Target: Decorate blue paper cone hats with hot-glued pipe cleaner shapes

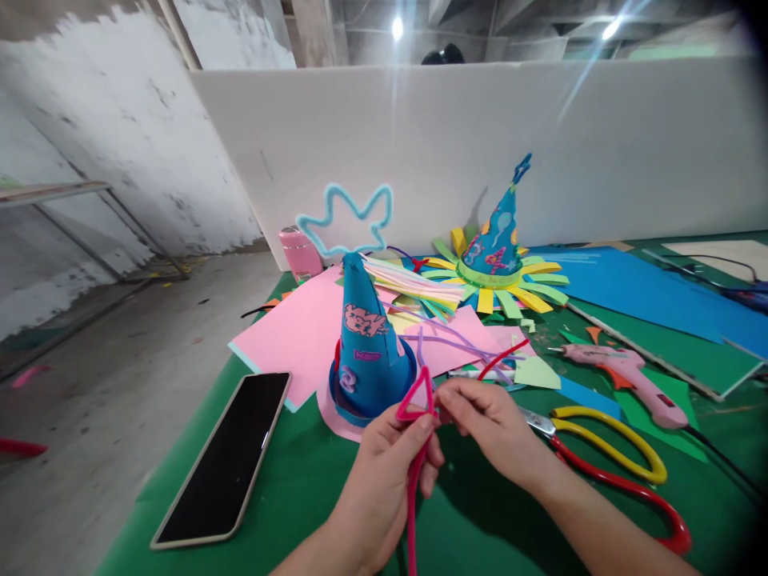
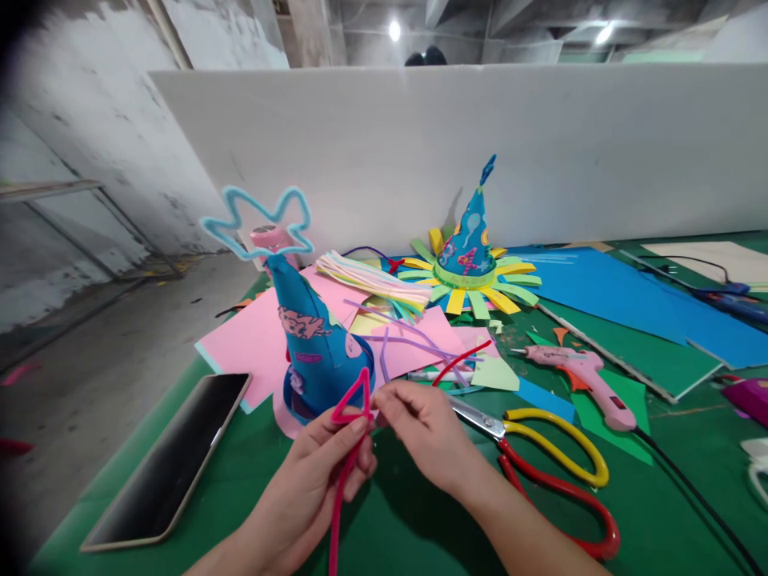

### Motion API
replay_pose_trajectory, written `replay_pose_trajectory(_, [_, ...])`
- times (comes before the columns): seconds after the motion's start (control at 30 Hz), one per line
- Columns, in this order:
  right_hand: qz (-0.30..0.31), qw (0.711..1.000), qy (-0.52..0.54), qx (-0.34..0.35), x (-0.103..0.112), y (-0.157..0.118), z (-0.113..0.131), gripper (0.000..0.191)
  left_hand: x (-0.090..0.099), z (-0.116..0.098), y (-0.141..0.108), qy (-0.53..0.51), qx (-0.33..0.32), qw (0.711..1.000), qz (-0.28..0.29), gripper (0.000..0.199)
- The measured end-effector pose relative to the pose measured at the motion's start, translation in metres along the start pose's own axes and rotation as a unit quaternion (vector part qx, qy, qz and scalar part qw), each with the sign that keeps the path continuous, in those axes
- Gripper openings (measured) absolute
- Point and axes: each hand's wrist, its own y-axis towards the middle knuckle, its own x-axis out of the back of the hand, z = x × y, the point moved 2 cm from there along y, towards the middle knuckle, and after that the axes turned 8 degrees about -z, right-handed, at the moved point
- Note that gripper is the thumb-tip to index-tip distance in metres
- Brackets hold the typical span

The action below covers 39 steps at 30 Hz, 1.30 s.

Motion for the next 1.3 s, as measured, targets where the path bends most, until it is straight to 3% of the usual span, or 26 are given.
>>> replay_pose_trajectory(0.13, [-0.022,0.999,0.015,-0.039,0.004,0.002,-0.007,0.028,0.004,0.004,0.002,-0.029,0.012,1.000,-0.004,0.013])
replay_pose_trajectory(0.47, [0.018,0.998,-0.048,0.023,-0.010,-0.006,0.000,0.012,0.014,0.010,0.003,0.010,0.000,1.000,0.007,0.014])
replay_pose_trajectory(0.83, [0.010,0.997,-0.074,0.003,-0.011,-0.007,0.001,0.013,0.017,0.013,0.001,0.025,-0.017,0.999,-0.016,0.013])
replay_pose_trajectory(1.07, [0.030,0.998,-0.045,-0.010,-0.012,-0.007,0.002,0.013,0.018,0.014,0.002,0.022,-0.027,0.999,-0.020,0.012])
replay_pose_trajectory(1.3, [0.028,0.995,0.066,-0.071,-0.014,-0.006,-0.006,0.016,0.015,0.014,0.000,0.022,-0.009,1.000,0.000,0.012])
